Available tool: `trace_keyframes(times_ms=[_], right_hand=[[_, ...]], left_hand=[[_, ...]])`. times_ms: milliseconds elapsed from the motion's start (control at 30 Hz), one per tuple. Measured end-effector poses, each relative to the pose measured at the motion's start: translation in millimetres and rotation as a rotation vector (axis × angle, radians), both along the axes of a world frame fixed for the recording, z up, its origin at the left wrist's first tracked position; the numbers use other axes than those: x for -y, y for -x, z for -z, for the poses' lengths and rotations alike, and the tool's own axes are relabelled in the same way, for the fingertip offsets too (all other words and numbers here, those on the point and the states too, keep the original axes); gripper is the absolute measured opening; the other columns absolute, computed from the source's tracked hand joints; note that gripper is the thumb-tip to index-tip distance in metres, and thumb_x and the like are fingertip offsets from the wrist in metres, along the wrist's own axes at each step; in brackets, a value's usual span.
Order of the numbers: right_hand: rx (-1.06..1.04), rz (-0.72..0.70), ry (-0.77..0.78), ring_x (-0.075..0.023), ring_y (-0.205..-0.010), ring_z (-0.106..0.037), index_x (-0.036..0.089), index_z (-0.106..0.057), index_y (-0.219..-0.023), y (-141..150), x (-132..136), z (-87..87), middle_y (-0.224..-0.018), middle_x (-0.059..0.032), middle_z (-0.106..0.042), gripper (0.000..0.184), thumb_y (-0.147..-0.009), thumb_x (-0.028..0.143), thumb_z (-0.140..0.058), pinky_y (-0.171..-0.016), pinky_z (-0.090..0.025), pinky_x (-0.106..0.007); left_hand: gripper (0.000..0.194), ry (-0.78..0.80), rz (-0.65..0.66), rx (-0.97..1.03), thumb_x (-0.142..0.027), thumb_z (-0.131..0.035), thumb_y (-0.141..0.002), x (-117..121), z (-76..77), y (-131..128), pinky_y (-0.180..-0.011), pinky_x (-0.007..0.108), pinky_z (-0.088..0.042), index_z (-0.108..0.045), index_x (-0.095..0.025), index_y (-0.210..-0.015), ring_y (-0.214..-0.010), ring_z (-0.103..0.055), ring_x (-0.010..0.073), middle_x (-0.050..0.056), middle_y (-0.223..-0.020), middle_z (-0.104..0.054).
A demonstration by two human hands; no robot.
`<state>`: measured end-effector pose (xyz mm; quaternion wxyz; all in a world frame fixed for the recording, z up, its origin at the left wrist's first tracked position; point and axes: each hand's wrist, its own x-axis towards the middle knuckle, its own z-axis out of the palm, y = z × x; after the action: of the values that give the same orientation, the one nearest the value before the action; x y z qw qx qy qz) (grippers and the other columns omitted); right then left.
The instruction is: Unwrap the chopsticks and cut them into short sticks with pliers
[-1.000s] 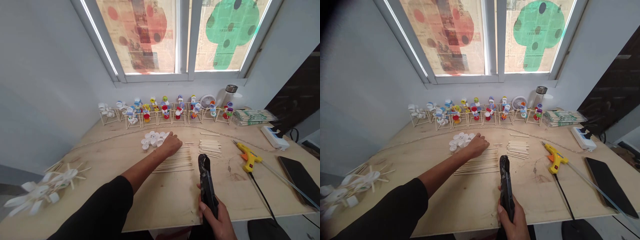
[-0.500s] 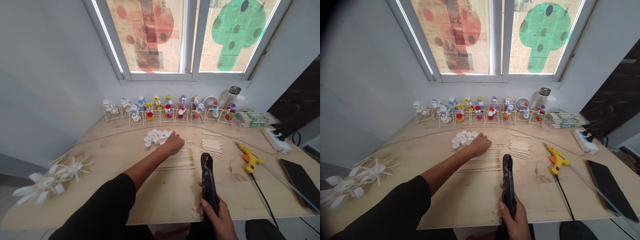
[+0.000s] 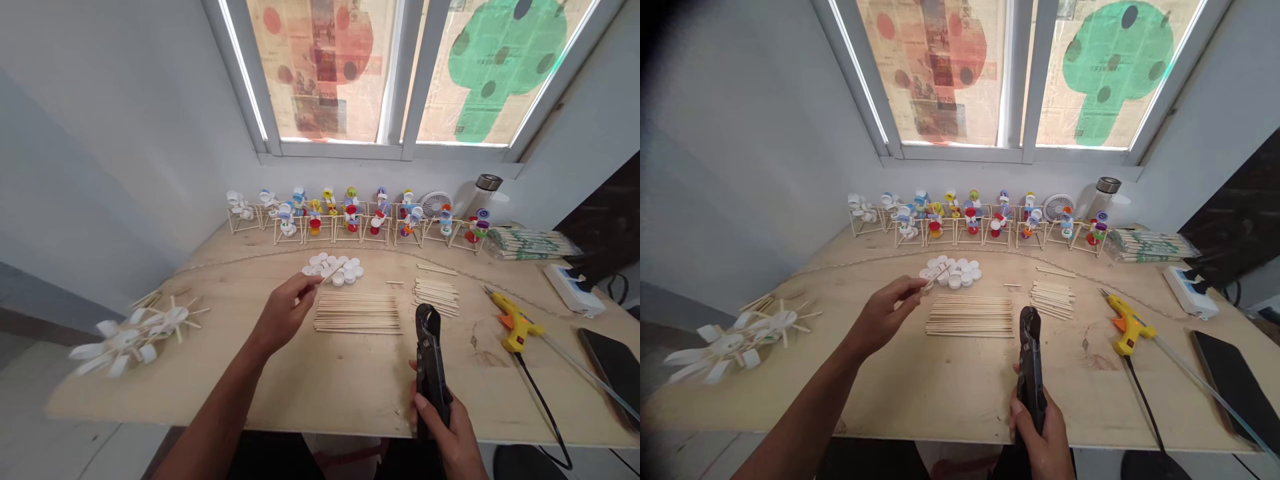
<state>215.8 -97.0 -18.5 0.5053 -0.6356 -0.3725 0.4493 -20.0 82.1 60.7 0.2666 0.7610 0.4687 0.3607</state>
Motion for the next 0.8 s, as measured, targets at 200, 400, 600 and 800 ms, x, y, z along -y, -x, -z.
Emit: trace_keyframes(times_ms=[200, 400, 600, 800], right_hand=[[0.034, -0.037, 0.0, -0.0152, -0.061, -0.05, 0.017, -0.051, -0.122, 4, -1, -9.9, -0.069, 0.0006, -0.055, 0.051, -0.081, 0.046, -0.055, -0.056, -0.044, -0.023], [0.245, -0.179, -0.063, -0.0207, -0.08, -0.058, 0.017, -0.062, -0.097, 9, 0, -15.9, -0.085, -0.0055, -0.064, 0.032, -0.079, 0.043, -0.057, -0.072, -0.048, -0.025], [0.347, -0.28, -0.052, -0.0221, -0.092, -0.057, 0.019, -0.061, -0.096, 26, 2, -29.8, -0.083, -0.004, -0.062, 0.027, -0.082, 0.04, -0.052, -0.076, -0.046, -0.025], [0.394, -0.247, -0.065, -0.0222, -0.082, -0.059, 0.018, -0.061, -0.109, 33, 2, -23.6, -0.078, -0.0036, -0.064, 0.04, -0.079, 0.045, -0.053, -0.073, -0.048, -0.027]], left_hand=[[0.04, 0.57, -0.05, 0.582, -0.04, -0.055, -0.077, 53, 26.8, 6, -0.039, 0.018, -0.023, -0.053, -0.017, -0.11, -0.04, -0.032, 0.0039, -0.005, -0.059, -0.048], [0.055, 0.751, -0.02, 0.64, -0.044, -0.058, -0.074, 76, 42.0, -7, -0.039, 0.018, -0.016, -0.053, -0.014, -0.119, -0.041, -0.025, 0.0039, -0.007, -0.052, -0.041], [0.04, 0.648, 0.043, 0.54, -0.04, -0.055, -0.076, 77, 41.5, -2, -0.043, 0.019, -0.03, -0.058, -0.014, -0.106, -0.045, -0.037, 0.005, 0.0, -0.071, -0.059], [0.027, 0.497, -0.057, 0.433, -0.041, -0.049, -0.082, 77, 43.9, -3, -0.039, 0.018, -0.023, -0.056, -0.015, -0.087, -0.038, -0.03, 0.0049, -0.006, -0.05, -0.05]])
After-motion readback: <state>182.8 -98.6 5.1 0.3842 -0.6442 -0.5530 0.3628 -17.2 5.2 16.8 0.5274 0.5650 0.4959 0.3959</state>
